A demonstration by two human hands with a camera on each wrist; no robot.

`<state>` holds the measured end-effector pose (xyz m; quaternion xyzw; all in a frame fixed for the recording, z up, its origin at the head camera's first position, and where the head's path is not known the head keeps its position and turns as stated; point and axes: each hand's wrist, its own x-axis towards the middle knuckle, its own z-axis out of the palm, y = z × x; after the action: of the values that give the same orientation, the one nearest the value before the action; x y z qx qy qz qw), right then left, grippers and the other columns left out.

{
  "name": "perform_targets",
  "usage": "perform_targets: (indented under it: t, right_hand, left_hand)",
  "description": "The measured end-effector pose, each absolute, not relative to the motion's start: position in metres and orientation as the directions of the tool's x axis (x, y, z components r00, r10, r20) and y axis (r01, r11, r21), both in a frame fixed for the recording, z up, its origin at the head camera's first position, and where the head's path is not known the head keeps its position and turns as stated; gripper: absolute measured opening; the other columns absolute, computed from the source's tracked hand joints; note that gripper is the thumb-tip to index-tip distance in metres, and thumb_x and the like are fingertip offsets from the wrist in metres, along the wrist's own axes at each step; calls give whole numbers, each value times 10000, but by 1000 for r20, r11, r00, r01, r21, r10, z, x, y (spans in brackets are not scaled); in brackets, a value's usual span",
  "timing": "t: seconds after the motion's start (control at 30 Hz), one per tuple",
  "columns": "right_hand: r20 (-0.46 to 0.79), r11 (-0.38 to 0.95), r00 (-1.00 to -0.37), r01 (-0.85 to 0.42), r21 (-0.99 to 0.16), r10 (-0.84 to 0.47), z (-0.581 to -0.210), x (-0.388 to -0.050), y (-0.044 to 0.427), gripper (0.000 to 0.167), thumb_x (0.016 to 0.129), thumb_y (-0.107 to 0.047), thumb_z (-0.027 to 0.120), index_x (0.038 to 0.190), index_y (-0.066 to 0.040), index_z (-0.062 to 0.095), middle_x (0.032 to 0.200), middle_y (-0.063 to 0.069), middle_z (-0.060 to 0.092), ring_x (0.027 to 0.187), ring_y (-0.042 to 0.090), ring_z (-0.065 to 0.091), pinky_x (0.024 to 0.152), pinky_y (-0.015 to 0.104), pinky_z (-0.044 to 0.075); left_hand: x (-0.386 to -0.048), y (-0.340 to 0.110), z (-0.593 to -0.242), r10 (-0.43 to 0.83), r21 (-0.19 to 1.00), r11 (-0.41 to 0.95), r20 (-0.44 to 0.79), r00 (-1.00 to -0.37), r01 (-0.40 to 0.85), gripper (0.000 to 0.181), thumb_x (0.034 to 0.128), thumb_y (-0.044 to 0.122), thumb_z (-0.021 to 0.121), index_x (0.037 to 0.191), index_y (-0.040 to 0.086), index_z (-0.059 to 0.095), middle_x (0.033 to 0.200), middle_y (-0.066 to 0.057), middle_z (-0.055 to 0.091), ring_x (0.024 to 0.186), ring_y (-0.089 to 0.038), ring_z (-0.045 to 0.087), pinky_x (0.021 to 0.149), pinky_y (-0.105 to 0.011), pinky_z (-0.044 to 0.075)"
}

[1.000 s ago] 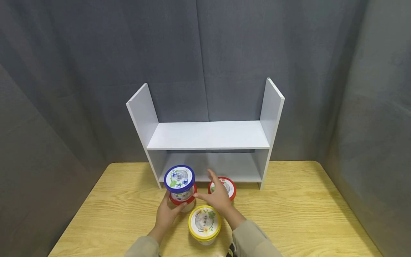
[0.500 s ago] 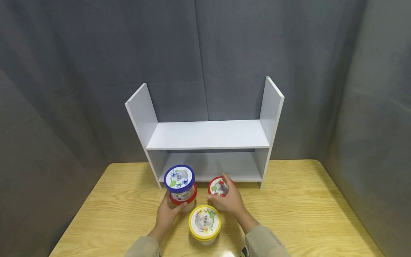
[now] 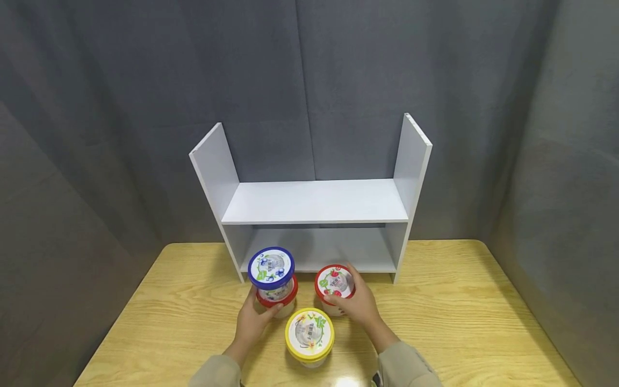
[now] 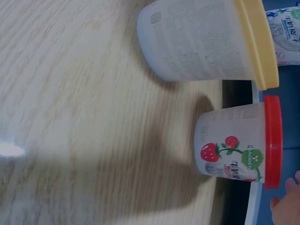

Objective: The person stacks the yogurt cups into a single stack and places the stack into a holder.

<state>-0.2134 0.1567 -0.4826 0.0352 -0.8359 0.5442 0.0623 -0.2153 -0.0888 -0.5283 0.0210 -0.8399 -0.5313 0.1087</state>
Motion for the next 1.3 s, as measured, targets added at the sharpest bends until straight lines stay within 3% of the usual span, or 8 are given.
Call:
perform_targets:
  t: [0.23,0.43,0.83,1.3]
  right_hand:
    - [94,436,-995,-71,-897,31,-490,-216,160,974,586,-253,796,1348,-23,234,1300,232,339,1140,364,360,905,495,335]
    - [91,446,-995,-68,-892,30,-495,-218,162,999,573,-251,803,1349,-15,219,1314,243,309,1181,396,287,928,559,259]
    - [72,418,-997,-58,-906,19,-507,-221,165,997,586,-232,795,1345,10,196,1353,230,241,1232,378,181,979,542,164]
    - [158,356,-987,-143,-923,12,-522,-216,162,932,612,-141,780,1341,3,216,1340,228,274,1213,410,208,959,578,160]
  left_hand:
    - [-215,-89,-529,-154,891,443,189,-970,103,877,638,329,747,1337,54,293,1304,-148,381,1182,-317,341,975,-482,249]
    - [-215,-89,-528,-155,899,431,161,-975,80,872,644,324,744,1345,79,285,1315,-127,373,1199,-291,323,989,-461,234]
    - [-215,-89,-529,-157,883,461,178,-972,87,869,646,332,742,1341,74,289,1312,-136,374,1192,-303,330,983,-471,240]
    - [-215,-88,-529,-169,896,434,185,-968,95,866,632,308,757,1334,79,305,1306,-124,385,1194,-280,331,997,-441,228]
